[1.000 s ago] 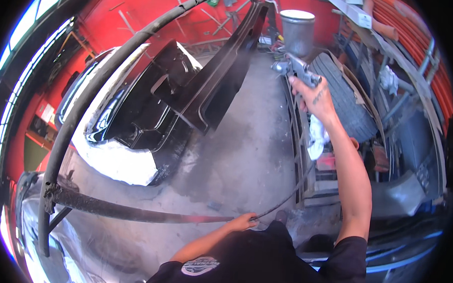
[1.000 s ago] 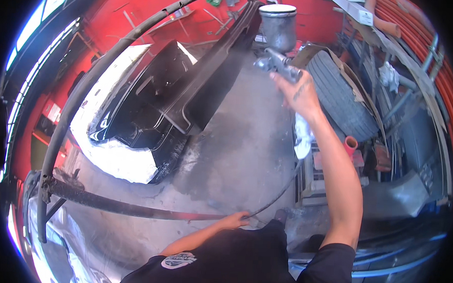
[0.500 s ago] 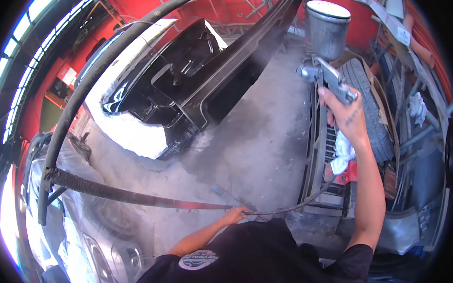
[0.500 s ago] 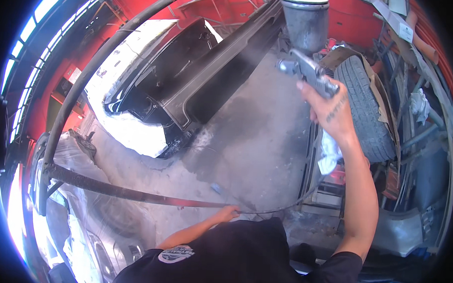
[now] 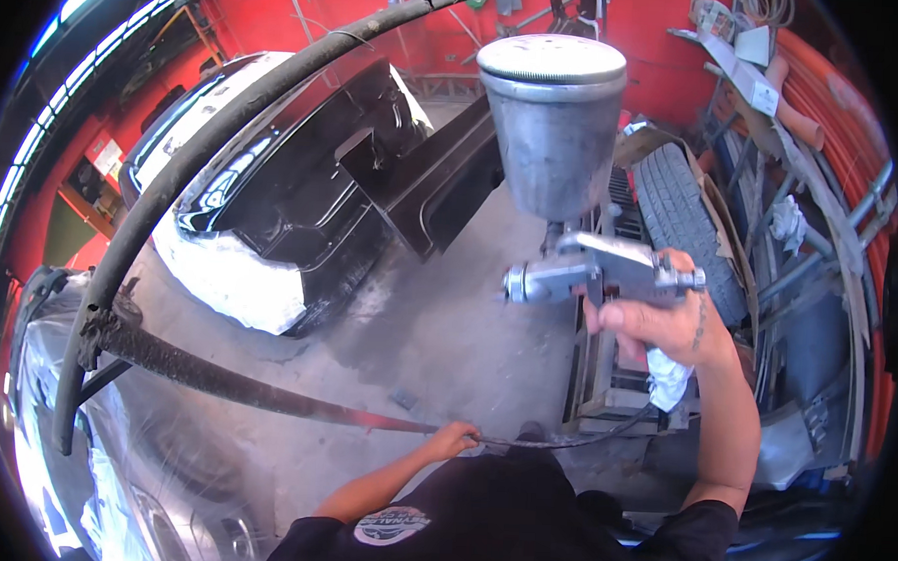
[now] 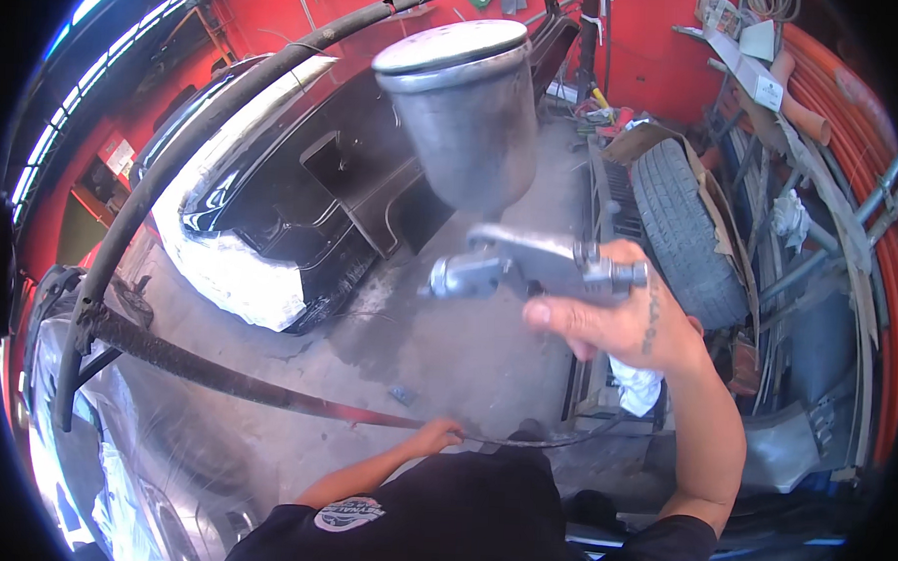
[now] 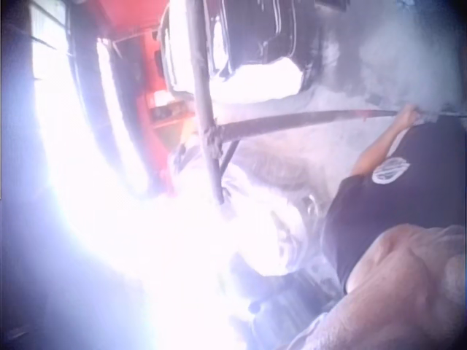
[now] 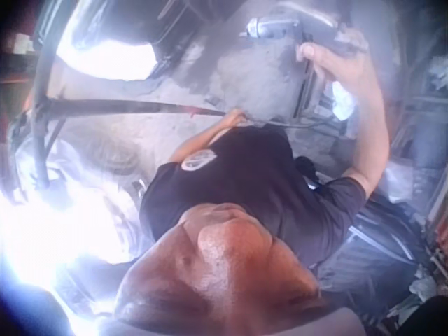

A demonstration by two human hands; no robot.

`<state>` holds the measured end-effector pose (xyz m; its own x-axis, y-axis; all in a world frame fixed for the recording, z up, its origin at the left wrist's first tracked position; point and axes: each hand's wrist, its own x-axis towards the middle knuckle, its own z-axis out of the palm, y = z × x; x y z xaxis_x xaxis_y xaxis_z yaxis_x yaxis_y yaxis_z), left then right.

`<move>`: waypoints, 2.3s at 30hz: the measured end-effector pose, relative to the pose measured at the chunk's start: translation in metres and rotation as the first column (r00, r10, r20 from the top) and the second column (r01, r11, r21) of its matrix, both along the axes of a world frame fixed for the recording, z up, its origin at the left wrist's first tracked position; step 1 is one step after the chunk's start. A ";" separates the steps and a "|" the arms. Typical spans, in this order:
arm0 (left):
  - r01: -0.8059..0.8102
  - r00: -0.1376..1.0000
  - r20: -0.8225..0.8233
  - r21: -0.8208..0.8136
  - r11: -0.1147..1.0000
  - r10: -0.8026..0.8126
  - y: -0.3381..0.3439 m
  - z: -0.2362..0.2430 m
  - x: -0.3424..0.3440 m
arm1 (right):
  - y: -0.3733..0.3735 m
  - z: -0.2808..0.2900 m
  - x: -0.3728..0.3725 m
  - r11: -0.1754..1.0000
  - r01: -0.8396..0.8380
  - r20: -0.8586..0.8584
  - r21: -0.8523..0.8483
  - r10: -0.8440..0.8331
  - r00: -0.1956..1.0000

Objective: The person uses a spray gun to apply black paint to a car spoiler and rear bumper in a workshop. They move around the parts to cover different surfaces, including the spoiler's underside and the bumper's edges, while holding the spray gun and managing the air hose.

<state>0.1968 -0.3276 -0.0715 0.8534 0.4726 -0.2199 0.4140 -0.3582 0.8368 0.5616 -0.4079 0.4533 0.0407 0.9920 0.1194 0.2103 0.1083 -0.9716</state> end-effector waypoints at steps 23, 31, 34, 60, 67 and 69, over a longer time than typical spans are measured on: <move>-0.271 0.960 -0.054 -0.415 0.869 0.274 0.077 0.238 0.282 | 0.369 0.021 0.424 0.760 0.500 0.337 0.415 -0.639 0.691; -0.371 0.911 0.075 -0.279 0.886 0.405 0.099 0.251 0.308 | 0.459 0.035 0.478 0.587 0.636 0.291 0.501 -0.806 0.515; -0.373 0.916 0.033 -0.295 0.880 0.400 0.104 0.259 0.311 | 0.474 0.021 0.493 0.416 0.686 0.369 0.596 -0.901 0.226; -0.174 0.975 -0.158 -0.131 0.976 0.153 0.075 0.170 0.208 | 0.217 -0.107 0.335 0.997 0.081 -0.015 0.019 -0.081 0.997; -0.290 0.945 -0.183 -0.078 0.954 0.272 0.079 0.209 0.251 | 0.327 -0.117 0.433 0.832 0.491 0.091 0.258 -0.526 0.845; -0.357 0.922 -0.189 -0.078 0.931 0.338 0.078 0.215 0.261 | 0.358 -0.107 0.458 0.784 0.565 0.065 0.256 -0.597 0.799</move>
